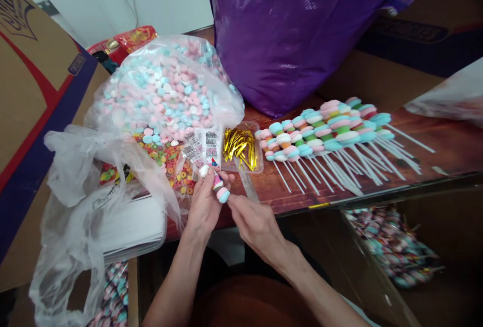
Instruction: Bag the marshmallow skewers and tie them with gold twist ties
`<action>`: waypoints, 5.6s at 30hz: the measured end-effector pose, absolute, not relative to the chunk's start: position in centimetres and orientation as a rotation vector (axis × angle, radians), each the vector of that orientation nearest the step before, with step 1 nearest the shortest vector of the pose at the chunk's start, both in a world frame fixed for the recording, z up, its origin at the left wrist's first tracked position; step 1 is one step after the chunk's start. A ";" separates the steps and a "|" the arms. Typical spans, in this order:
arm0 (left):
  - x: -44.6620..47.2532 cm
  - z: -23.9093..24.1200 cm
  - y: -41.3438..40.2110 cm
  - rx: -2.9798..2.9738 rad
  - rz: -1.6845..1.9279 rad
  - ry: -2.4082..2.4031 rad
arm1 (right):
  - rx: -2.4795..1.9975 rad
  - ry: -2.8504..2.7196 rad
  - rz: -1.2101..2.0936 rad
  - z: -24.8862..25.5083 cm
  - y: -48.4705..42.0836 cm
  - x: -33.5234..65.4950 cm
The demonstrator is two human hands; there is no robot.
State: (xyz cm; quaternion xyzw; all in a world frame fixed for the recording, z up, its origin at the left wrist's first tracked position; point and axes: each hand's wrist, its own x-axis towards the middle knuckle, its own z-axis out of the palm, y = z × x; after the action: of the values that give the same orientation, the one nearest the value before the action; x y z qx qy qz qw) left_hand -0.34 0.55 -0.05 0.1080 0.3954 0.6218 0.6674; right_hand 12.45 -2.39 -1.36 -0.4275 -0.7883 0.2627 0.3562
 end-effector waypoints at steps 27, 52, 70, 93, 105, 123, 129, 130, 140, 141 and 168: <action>-0.4 0.3 0.1 0.196 1.431 0.897 | -1.024 -2.087 0.842 -1.8 -2.4 12.2; 0.3 0.2 -0.2 0.319 1.263 0.818 | -1.195 -1.714 0.562 -1.0 -1.1 10.4; -2.1 0.1 0.8 0.365 1.421 1.034 | -1.180 -1.587 1.444 0.7 -0.3 13.3; 0.1 0.3 -0.1 0.308 1.486 1.009 | -1.364 -1.709 0.569 -2.2 -0.8 9.4; -0.5 -0.1 0.1 0.419 1.465 0.984 | -1.129 -1.895 0.440 -2.2 -2.1 9.5; -0.7 -2.2 -0.8 0.582 1.482 1.168 | -1.169 -1.677 0.731 -1.4 -0.8 9.4; -1.2 -2.3 -1.0 0.747 1.444 1.324 | -1.099 -1.272 1.486 -0.4 -2.0 9.8; -1.2 -2.2 -1.1 0.774 1.426 1.339 | -1.083 -1.214 1.552 -0.4 -2.1 9.8; -3.6 -1.3 -3.1 1.390 1.077 1.403 | -1.100 -1.439 1.155 -0.5 -1.9 10.3; -3.9 -1.1 -3.1 1.331 1.085 1.364 | -1.100 -1.503 1.060 -0.6 -2.0 10.4; -1.4 0.2 -1.7 0.521 1.403 0.932 | -1.057 -0.960 1.796 -0.4 -0.5 9.0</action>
State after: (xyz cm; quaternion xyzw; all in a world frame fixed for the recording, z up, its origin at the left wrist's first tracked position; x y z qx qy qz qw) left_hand -1.36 -1.68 0.25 0.2282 0.4078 0.6141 0.6360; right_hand 8.97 -0.47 -0.39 -0.4200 -0.3814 0.7136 0.4110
